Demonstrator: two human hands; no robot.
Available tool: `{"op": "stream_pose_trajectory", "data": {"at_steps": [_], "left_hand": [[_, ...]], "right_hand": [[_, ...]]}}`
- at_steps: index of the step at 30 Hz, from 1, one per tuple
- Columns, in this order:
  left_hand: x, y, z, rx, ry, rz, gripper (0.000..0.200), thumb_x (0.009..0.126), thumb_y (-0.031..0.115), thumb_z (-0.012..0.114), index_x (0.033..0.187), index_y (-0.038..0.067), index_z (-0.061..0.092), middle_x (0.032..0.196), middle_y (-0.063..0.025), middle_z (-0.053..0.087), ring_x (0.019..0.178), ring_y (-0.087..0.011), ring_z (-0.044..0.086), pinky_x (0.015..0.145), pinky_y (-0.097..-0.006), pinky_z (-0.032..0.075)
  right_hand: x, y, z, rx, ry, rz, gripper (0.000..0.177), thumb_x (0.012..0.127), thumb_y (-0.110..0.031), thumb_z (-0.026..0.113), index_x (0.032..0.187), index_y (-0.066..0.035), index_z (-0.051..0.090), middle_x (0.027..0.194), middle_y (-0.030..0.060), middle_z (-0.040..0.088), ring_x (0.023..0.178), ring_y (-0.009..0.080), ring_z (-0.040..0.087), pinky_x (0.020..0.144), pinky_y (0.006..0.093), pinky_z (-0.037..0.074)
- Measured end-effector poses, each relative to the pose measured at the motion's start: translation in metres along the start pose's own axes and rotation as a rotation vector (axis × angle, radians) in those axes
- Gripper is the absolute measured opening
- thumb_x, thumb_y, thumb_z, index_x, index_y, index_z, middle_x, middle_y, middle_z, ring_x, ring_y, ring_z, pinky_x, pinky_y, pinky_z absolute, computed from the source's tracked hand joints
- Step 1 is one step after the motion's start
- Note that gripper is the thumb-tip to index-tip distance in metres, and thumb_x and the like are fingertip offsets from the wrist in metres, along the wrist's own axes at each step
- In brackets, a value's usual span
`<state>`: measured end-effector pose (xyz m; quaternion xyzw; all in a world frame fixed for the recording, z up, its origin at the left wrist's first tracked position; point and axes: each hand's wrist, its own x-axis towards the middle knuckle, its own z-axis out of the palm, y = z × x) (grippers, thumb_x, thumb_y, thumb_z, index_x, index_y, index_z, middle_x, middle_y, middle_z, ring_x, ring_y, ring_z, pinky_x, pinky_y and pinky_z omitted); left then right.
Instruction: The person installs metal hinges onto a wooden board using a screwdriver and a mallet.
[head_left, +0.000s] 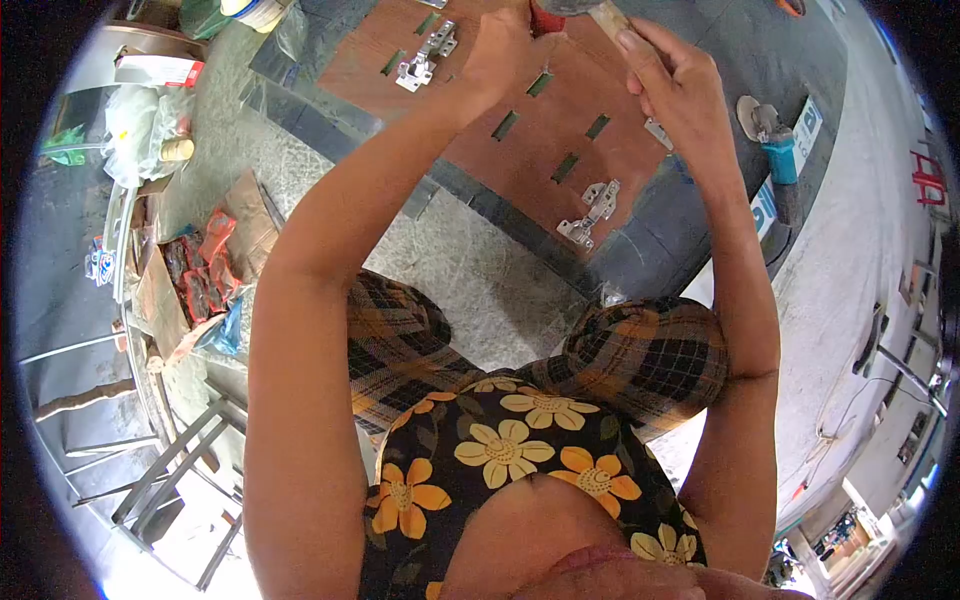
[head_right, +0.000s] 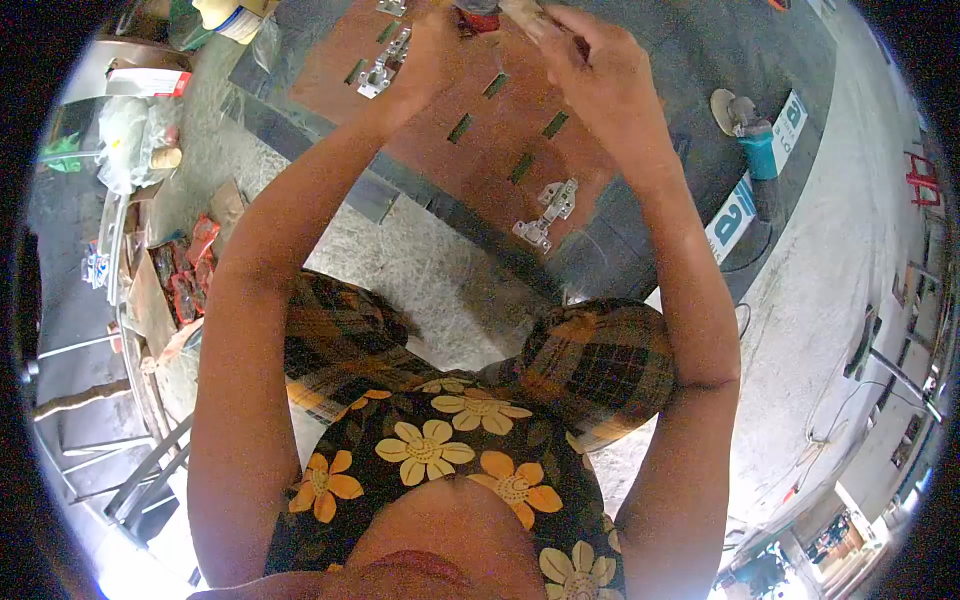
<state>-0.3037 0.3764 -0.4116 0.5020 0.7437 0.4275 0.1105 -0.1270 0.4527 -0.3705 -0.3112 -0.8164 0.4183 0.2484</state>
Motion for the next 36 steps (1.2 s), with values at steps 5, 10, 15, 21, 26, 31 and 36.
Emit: {"op": "stream_pose_trajectory", "data": {"at_steps": [5, 10, 15, 21, 26, 31, 36], "left_hand": [[-0.001, -0.003, 0.005, -0.255, -0.096, -0.099, 0.026, 0.089, 0.016, 0.068, 0.104, -0.003, 0.059, 0.088, -0.0154, 0.064, 0.073, -0.0248, 0.062, 0.062, -0.0368, 0.051], [0.001, -0.009, 0.005, -0.05, -0.08, -0.021, 0.022, 0.087, 0.011, 0.069, 0.1, -0.004, 0.059, 0.082, -0.0146, 0.065, 0.068, -0.0216, 0.063, 0.058, -0.0355, 0.051], [0.005, 0.009, 0.006, -0.254, -0.093, -0.052, 0.019, 0.086, 0.009, 0.069, 0.094, -0.004, 0.058, 0.072, -0.0125, 0.063, 0.059, -0.0189, 0.061, 0.052, -0.0324, 0.049], [0.01, 0.006, 0.01, -0.081, -0.089, -0.035, 0.022, 0.086, 0.012, 0.071, 0.097, -0.002, 0.057, 0.071, -0.0107, 0.062, 0.058, -0.0179, 0.06, 0.052, -0.032, 0.05], [0.006, -0.015, 0.028, -0.232, -0.041, 0.02, 0.029, 0.085, 0.017, 0.072, 0.102, 0.0, 0.057, 0.071, -0.0094, 0.062, 0.059, -0.021, 0.06, 0.054, -0.0333, 0.05], [0.007, -0.03, 0.028, 0.17, 0.031, 0.215, 0.028, 0.086, 0.022, 0.071, 0.101, 0.002, 0.059, 0.068, -0.0068, 0.061, 0.056, -0.0191, 0.058, 0.052, -0.0317, 0.048], [-0.004, -0.015, 0.012, -0.121, -0.122, 0.103, 0.028, 0.085, 0.021, 0.073, 0.096, 0.001, 0.058, 0.067, -0.01, 0.06, 0.054, -0.0212, 0.057, 0.052, -0.0333, 0.048]], "right_hand": [[-0.003, -0.002, 0.002, -0.005, 0.01, -0.005, 0.034, 0.097, -0.028, 0.059, 0.122, -0.005, 0.065, 0.063, -0.0027, 0.054, 0.051, 0.0028, 0.045, 0.046, 0.0207, 0.037], [-0.007, -0.002, -0.003, -0.027, 0.001, -0.072, 0.033, 0.098, -0.028, 0.058, 0.122, -0.006, 0.066, 0.063, -0.0029, 0.054, 0.05, 0.0025, 0.045, 0.046, 0.0206, 0.036], [-0.015, -0.004, -0.011, 0.039, 0.052, -0.053, 0.034, 0.099, -0.029, 0.057, 0.121, -0.006, 0.066, 0.064, -0.0035, 0.053, 0.05, 0.0017, 0.044, 0.044, 0.0201, 0.035], [-0.018, -0.007, -0.016, 0.051, 0.095, -0.038, 0.034, 0.099, -0.031, 0.058, 0.122, -0.007, 0.066, 0.064, -0.0034, 0.054, 0.049, 0.0011, 0.044, 0.042, 0.0201, 0.033], [-0.019, -0.004, -0.017, 0.032, 0.073, -0.053, 0.035, 0.099, -0.031, 0.058, 0.123, -0.007, 0.066, 0.064, -0.0029, 0.054, 0.048, 0.0012, 0.044, 0.042, 0.02, 0.034], [-0.021, -0.008, -0.015, 0.026, 0.094, -0.035, 0.035, 0.099, -0.032, 0.058, 0.122, -0.008, 0.066, 0.063, -0.003, 0.054, 0.048, 0.0011, 0.044, 0.042, 0.0202, 0.034], [-0.019, -0.002, -0.015, 0.026, 0.064, -0.033, 0.036, 0.098, -0.033, 0.059, 0.124, -0.008, 0.065, 0.064, -0.0031, 0.055, 0.048, 0.0011, 0.045, 0.043, 0.0195, 0.035]]}}
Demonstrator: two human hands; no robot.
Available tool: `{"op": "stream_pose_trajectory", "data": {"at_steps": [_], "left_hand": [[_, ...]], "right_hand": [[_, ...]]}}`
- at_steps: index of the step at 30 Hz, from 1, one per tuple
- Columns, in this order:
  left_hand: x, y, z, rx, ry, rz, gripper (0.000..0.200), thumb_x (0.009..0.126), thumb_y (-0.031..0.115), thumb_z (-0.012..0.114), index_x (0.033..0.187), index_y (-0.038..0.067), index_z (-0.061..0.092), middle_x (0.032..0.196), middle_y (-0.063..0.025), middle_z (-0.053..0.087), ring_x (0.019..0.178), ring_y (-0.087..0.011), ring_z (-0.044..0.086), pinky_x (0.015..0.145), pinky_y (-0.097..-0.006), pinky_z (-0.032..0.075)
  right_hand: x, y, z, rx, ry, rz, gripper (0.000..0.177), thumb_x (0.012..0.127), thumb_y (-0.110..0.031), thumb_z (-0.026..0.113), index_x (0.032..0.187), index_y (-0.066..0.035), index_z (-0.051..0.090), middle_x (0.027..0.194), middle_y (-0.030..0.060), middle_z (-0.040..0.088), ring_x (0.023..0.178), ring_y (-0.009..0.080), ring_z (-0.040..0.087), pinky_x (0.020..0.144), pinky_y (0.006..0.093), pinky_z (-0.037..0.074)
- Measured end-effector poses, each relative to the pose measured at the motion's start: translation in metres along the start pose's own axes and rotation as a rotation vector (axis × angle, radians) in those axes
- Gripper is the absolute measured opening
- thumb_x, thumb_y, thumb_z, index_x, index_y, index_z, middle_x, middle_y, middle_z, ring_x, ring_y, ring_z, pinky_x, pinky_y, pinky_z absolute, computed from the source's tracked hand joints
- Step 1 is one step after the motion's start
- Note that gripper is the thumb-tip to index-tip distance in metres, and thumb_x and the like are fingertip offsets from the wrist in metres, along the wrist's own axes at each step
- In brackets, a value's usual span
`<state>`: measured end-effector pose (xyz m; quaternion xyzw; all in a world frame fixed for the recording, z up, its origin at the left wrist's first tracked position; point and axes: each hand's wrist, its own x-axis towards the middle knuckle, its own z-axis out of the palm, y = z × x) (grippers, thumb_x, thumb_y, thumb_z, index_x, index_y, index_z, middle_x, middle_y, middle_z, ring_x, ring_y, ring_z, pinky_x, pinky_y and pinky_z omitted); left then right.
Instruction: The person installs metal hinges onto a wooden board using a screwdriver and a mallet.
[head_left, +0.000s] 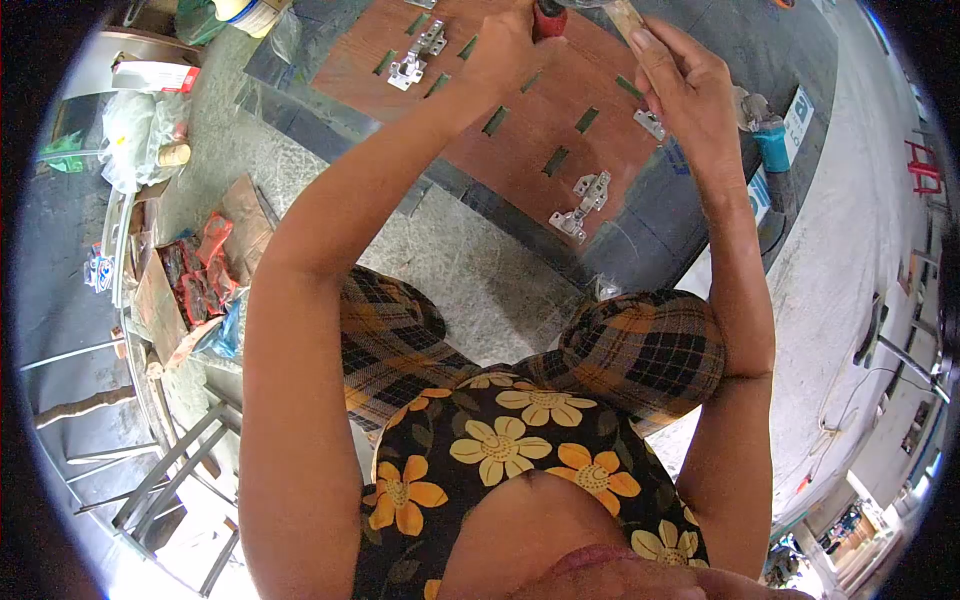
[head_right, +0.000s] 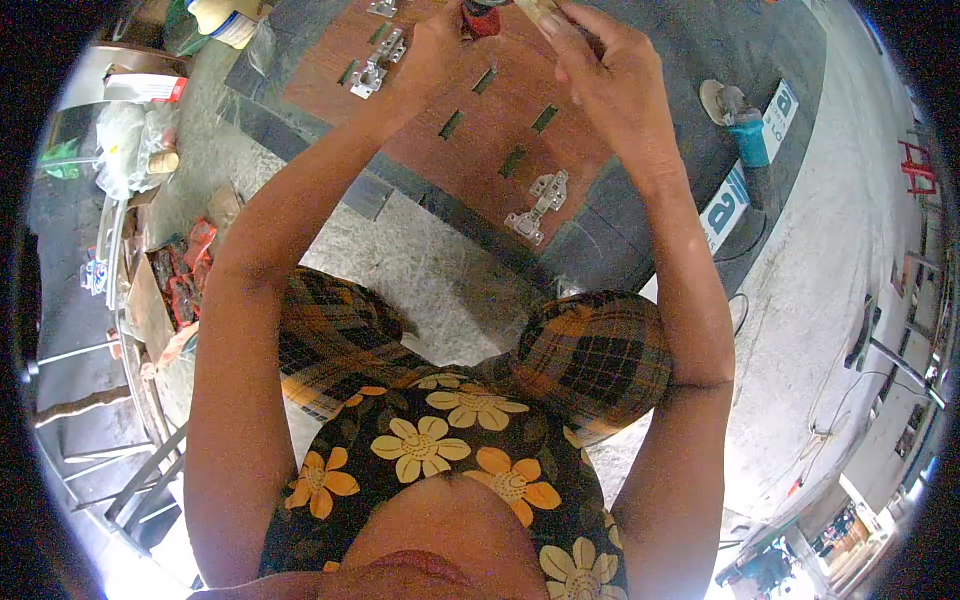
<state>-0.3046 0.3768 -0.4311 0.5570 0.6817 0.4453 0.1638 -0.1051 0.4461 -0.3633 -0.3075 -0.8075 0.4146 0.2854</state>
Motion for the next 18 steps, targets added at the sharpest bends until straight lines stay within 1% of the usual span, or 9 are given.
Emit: {"op": "stream_pose_trajectory", "data": {"at_steps": [2, 5, 8, 11, 14, 17, 18], "left_hand": [[0.0, 0.0, 0.006, -0.049, 0.054, -0.059, 0.028, 0.084, 0.019, 0.074, 0.095, -0.001, 0.057, 0.068, -0.0124, 0.06, 0.054, -0.0228, 0.058, 0.052, -0.0344, 0.048], [0.012, -0.037, 0.029, 0.123, 0.23, 0.171, 0.028, 0.082, 0.016, 0.075, 0.094, -0.002, 0.056, 0.069, -0.0142, 0.06, 0.056, -0.022, 0.06, 0.053, -0.0343, 0.049], [0.008, -0.016, 0.019, 0.004, 0.111, -0.005, 0.03, 0.08, 0.013, 0.076, 0.096, -0.002, 0.056, 0.072, -0.0157, 0.061, 0.061, -0.0233, 0.063, 0.056, -0.0354, 0.05], [0.012, -0.027, 0.026, 0.131, 0.167, 0.102, 0.029, 0.079, 0.009, 0.076, 0.097, -0.003, 0.056, 0.074, -0.0169, 0.063, 0.063, -0.0244, 0.064, 0.057, -0.0351, 0.051], [0.011, -0.033, 0.028, 0.101, 0.243, 0.229, 0.029, 0.081, 0.008, 0.075, 0.1, -0.004, 0.056, 0.074, -0.0185, 0.063, 0.063, -0.0255, 0.065, 0.057, -0.0359, 0.051], [0.006, -0.014, 0.019, -0.069, 0.134, 0.019, 0.032, 0.082, 0.008, 0.074, 0.105, -0.005, 0.056, 0.073, -0.0183, 0.063, 0.061, -0.0255, 0.066, 0.055, -0.0357, 0.052], [0.006, -0.018, 0.021, -0.042, 0.157, 0.047, 0.033, 0.082, 0.008, 0.074, 0.106, -0.005, 0.056, 0.073, -0.0179, 0.064, 0.061, -0.0252, 0.066, 0.055, -0.0352, 0.052]], "right_hand": [[0.0, -0.001, 0.001, -0.014, 0.002, 0.007, 0.036, 0.098, -0.033, 0.059, 0.125, -0.009, 0.065, 0.064, -0.003, 0.055, 0.049, 0.0013, 0.045, 0.043, 0.0196, 0.035], [0.0, 0.0, 0.003, -0.016, 0.017, -0.008, 0.036, 0.098, -0.033, 0.059, 0.124, -0.009, 0.065, 0.064, -0.003, 0.055, 0.049, 0.0013, 0.045, 0.044, 0.0198, 0.035], [0.001, 0.001, 0.002, -0.036, 0.024, -0.024, 0.036, 0.098, -0.033, 0.059, 0.124, -0.009, 0.066, 0.063, -0.003, 0.055, 0.049, 0.0014, 0.046, 0.044, 0.0198, 0.035], [0.001, 0.0, 0.002, -0.043, 0.02, -0.026, 0.036, 0.098, -0.033, 0.059, 0.123, -0.008, 0.066, 0.063, -0.0029, 0.056, 0.05, 0.0016, 0.046, 0.044, 0.0199, 0.036], [0.001, -0.001, 0.002, -0.024, 0.008, -0.007, 0.036, 0.098, -0.032, 0.059, 0.124, -0.007, 0.066, 0.064, -0.0027, 0.056, 0.05, 0.0017, 0.046, 0.044, 0.0201, 0.036], [0.001, 0.0, 0.004, -0.009, 0.024, -0.013, 0.036, 0.098, -0.032, 0.059, 0.124, -0.007, 0.065, 0.064, -0.0027, 0.056, 0.05, 0.0018, 0.046, 0.044, 0.0201, 0.036], [0.001, 0.0, 0.005, -0.006, 0.033, -0.022, 0.036, 0.098, -0.032, 0.059, 0.124, -0.007, 0.065, 0.064, -0.0027, 0.056, 0.05, 0.0018, 0.046, 0.044, 0.02, 0.036]]}}
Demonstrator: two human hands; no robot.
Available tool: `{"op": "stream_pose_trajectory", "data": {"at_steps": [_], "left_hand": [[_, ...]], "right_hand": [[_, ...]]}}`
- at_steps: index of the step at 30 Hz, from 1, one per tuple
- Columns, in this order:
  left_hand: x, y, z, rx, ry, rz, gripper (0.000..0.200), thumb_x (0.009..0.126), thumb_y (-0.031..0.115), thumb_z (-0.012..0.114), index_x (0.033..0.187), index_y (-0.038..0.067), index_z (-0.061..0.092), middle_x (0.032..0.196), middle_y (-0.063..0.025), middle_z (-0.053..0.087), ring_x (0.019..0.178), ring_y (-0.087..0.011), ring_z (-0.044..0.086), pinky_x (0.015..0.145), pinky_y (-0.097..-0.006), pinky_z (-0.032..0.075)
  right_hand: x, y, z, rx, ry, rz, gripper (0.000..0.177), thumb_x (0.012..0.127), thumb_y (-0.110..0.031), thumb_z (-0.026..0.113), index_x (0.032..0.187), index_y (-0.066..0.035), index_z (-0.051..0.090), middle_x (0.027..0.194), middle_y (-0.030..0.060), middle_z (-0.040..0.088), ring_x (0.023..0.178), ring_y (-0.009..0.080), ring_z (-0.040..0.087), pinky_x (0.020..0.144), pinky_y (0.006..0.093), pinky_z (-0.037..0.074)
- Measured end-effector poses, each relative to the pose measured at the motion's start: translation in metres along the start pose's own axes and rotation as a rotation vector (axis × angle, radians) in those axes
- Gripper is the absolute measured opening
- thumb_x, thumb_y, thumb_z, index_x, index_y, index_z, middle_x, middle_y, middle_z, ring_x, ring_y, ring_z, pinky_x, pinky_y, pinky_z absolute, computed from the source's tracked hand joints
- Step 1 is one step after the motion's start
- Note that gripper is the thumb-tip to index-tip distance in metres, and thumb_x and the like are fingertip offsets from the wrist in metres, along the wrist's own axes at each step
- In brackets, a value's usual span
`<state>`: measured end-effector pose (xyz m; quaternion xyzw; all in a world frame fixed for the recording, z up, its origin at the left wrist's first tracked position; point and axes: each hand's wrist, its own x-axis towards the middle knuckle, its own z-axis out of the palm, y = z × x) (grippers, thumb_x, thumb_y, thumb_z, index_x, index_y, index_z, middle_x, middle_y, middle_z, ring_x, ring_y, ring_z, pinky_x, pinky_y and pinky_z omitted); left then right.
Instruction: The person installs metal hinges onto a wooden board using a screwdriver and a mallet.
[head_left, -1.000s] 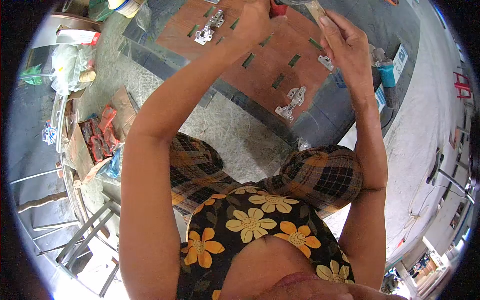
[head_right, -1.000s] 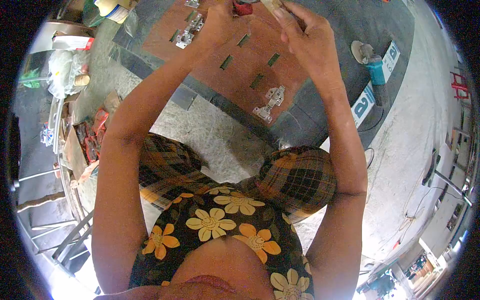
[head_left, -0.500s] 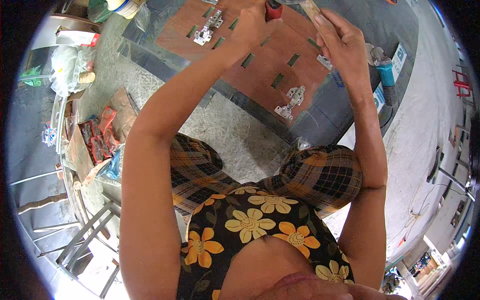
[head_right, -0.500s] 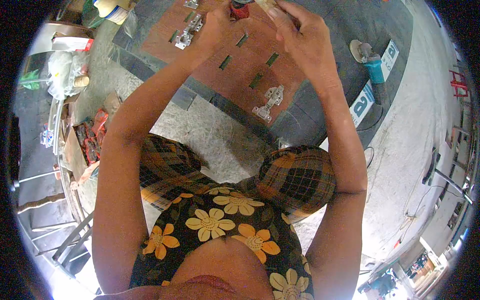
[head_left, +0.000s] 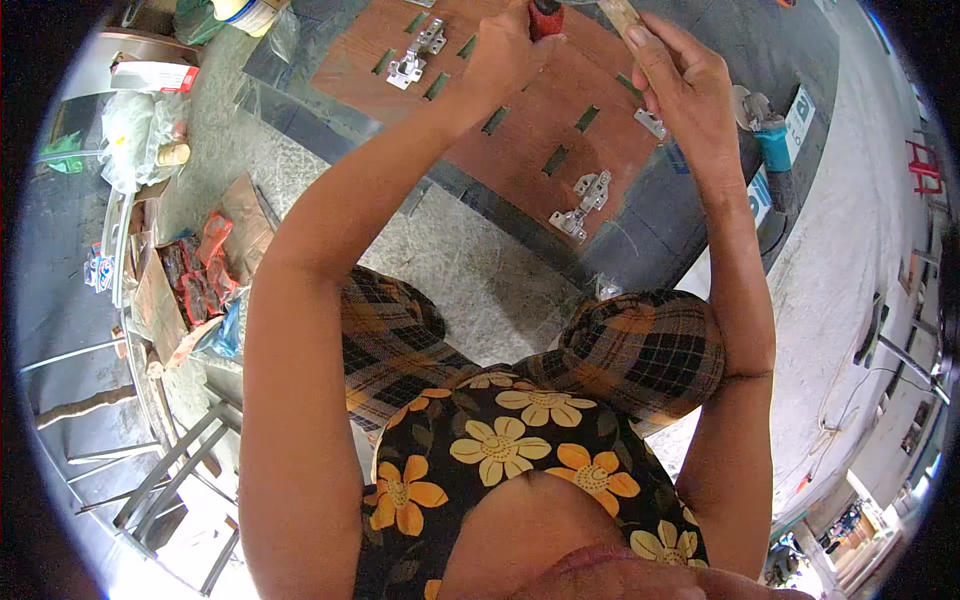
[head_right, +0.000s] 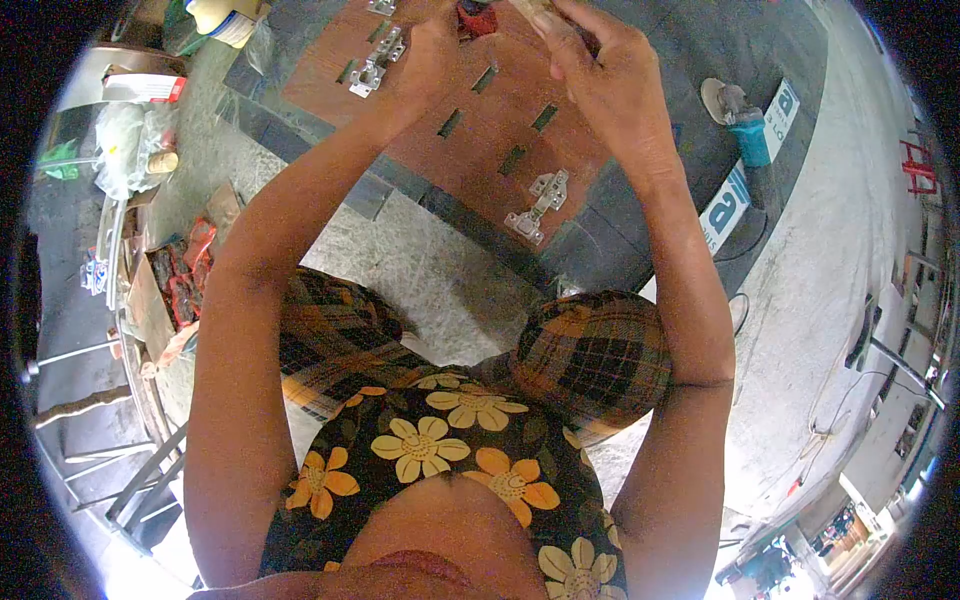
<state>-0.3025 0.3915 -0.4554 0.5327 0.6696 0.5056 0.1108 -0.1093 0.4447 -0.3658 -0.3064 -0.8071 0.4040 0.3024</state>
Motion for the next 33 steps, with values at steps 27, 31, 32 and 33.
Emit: {"op": "stream_pose_trajectory", "data": {"at_steps": [27, 31, 32, 33], "left_hand": [[0.004, 0.05, -0.021, -0.069, -0.183, -0.355, 0.021, 0.088, 0.014, 0.07, 0.09, -0.001, 0.056, 0.062, -0.0087, 0.058, 0.051, -0.0167, 0.058, 0.045, -0.0295, 0.046], [0.011, 0.012, -0.003, -0.024, -0.177, -0.169, 0.023, 0.087, 0.013, 0.072, 0.078, -0.002, 0.058, 0.061, -0.0116, 0.06, 0.05, -0.0173, 0.059, 0.043, -0.0292, 0.044], [0.012, 0.009, -0.001, -0.063, -0.177, -0.133, 0.024, 0.086, 0.014, 0.073, 0.075, -0.002, 0.059, 0.062, -0.0126, 0.061, 0.051, -0.0177, 0.059, 0.043, -0.0291, 0.044], [0.013, 0.009, 0.002, -0.125, -0.124, -0.161, 0.024, 0.086, 0.013, 0.073, 0.075, -0.002, 0.059, 0.063, -0.0124, 0.062, 0.051, -0.0173, 0.059, 0.044, -0.0292, 0.044]], "right_hand": [[0.009, -0.015, -0.004, -0.199, -0.068, -0.117, 0.032, 0.098, -0.017, 0.056, 0.122, 0.003, 0.062, 0.066, 0.0047, 0.059, 0.057, 0.0087, 0.052, 0.051, 0.0262, 0.042], [0.009, 0.006, -0.015, -0.13, -0.129, 0.021, 0.039, 0.098, -0.034, 0.059, 0.128, -0.009, 0.063, 0.065, -0.0014, 0.055, 0.053, 0.0027, 0.048, 0.046, 0.0213, 0.038], [0.006, 0.006, -0.019, -0.133, -0.128, 0.033, 0.04, 0.098, -0.034, 0.059, 0.128, -0.008, 0.063, 0.065, -0.0014, 0.054, 0.053, 0.0028, 0.048, 0.046, 0.0212, 0.037], [0.004, 0.005, -0.023, -0.135, -0.13, 0.044, 0.04, 0.098, -0.034, 0.059, 0.128, -0.008, 0.063, 0.065, -0.0015, 0.054, 0.053, 0.0029, 0.048, 0.046, 0.0211, 0.037]]}}
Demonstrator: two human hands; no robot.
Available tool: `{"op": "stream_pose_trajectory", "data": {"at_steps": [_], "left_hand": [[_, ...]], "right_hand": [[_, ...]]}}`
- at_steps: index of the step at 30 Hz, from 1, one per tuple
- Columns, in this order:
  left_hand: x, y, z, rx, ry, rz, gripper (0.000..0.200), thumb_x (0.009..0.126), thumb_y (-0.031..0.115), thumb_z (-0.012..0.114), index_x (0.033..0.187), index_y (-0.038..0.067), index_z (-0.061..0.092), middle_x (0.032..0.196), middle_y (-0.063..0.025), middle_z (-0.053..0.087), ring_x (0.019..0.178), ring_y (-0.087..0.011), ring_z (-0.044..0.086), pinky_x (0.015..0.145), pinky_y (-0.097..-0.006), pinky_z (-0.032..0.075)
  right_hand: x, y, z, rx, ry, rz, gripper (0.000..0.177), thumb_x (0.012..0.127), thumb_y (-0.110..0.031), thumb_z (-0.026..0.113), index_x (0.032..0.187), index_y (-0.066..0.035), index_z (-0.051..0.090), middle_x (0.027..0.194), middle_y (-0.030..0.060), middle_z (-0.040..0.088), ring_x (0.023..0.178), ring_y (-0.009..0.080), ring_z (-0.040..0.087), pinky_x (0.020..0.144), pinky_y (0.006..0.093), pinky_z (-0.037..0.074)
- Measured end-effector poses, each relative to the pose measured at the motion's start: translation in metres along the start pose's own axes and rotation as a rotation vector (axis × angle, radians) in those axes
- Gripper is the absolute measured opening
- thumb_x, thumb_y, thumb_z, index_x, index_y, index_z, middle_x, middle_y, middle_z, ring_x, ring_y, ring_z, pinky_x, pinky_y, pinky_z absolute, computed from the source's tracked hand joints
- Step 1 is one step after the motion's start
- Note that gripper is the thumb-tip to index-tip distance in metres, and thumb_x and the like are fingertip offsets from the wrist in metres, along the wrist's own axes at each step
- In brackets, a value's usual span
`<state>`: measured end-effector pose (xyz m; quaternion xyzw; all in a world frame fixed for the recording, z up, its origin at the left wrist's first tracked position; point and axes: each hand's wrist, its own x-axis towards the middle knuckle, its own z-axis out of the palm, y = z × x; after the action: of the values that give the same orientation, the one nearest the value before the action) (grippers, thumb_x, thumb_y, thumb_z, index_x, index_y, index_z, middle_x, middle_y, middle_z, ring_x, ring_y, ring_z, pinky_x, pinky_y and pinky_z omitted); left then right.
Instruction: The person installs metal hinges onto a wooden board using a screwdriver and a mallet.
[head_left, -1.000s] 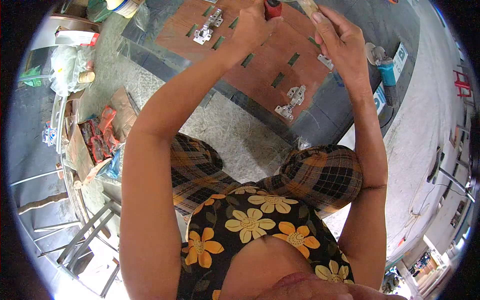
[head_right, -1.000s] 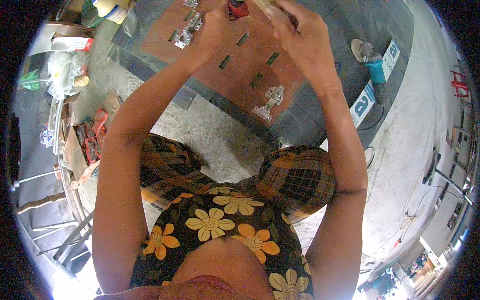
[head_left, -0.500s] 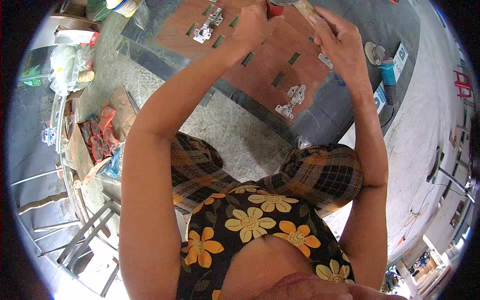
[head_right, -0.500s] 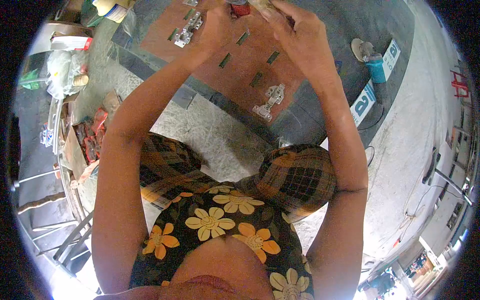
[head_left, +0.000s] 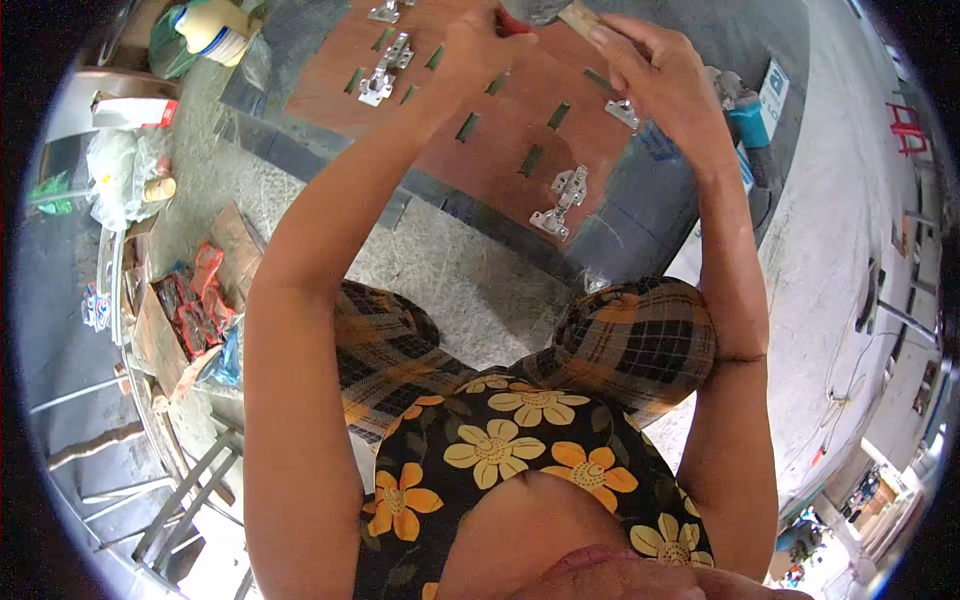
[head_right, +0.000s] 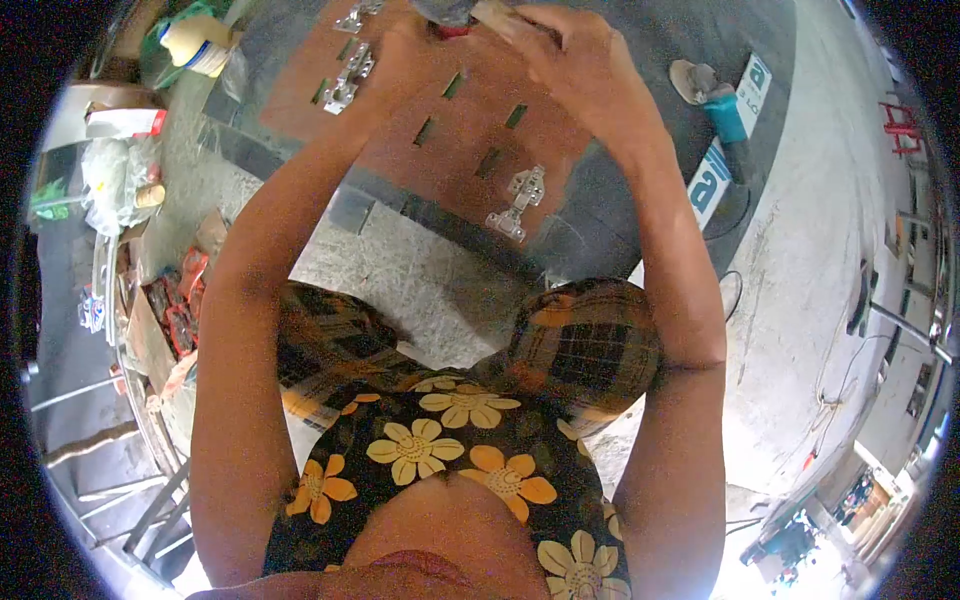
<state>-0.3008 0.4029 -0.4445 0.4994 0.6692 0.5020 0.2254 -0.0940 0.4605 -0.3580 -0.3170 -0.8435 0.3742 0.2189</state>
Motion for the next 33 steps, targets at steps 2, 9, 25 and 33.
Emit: {"op": "stream_pose_trajectory", "data": {"at_steps": [2, 9, 25, 33], "left_hand": [[0.0, -0.001, 0.006, -0.134, 0.091, -0.051, 0.023, 0.084, 0.013, 0.075, 0.073, -0.001, 0.061, 0.066, -0.0119, 0.064, 0.05, -0.0165, 0.059, 0.045, -0.0294, 0.045], [0.045, -0.075, -0.059, 0.419, 0.186, -0.071, 0.051, 0.073, 0.04, 0.082, 0.101, 0.0, 0.066, 0.08, -0.0123, 0.07, 0.07, -0.0228, 0.068, 0.066, -0.0355, 0.054], [0.024, 0.012, 0.013, 0.102, 0.039, 0.316, 0.032, 0.081, 0.025, 0.08, 0.1, 0.002, 0.071, 0.086, -0.0049, 0.071, 0.078, -0.0119, 0.065, 0.076, -0.0282, 0.05], [0.033, -0.01, 0.022, 0.075, 0.077, 0.152, 0.02, 0.081, 0.016, 0.079, 0.079, 0.002, 0.064, 0.075, -0.0009, 0.062, 0.07, -0.0097, 0.056, 0.066, -0.0271, 0.047]], "right_hand": [[-0.007, -0.001, -0.006, 0.038, 0.029, 0.04, 0.039, 0.098, -0.033, 0.058, 0.126, -0.007, 0.064, 0.065, -0.0017, 0.054, 0.053, 0.003, 0.047, 0.046, 0.0207, 0.037], [-0.027, -0.02, -0.052, 0.178, 0.282, 0.084, 0.027, 0.1, -0.025, 0.055, 0.101, -0.001, 0.066, 0.064, -0.0018, 0.053, 0.056, 0.0051, 0.046, 0.049, 0.0239, 0.036], [-0.033, 0.01, -0.064, 0.332, 0.411, -0.009, 0.028, 0.101, -0.027, 0.053, 0.097, -0.002, 0.065, 0.062, -0.0028, 0.052, 0.05, 0.0035, 0.043, 0.045, 0.0227, 0.032], [-0.024, 0.024, -0.057, 0.309, 0.376, -0.073, 0.026, 0.101, -0.024, 0.055, 0.095, -0.002, 0.067, 0.059, -0.0029, 0.052, 0.049, 0.0036, 0.043, 0.044, 0.0237, 0.033]]}}
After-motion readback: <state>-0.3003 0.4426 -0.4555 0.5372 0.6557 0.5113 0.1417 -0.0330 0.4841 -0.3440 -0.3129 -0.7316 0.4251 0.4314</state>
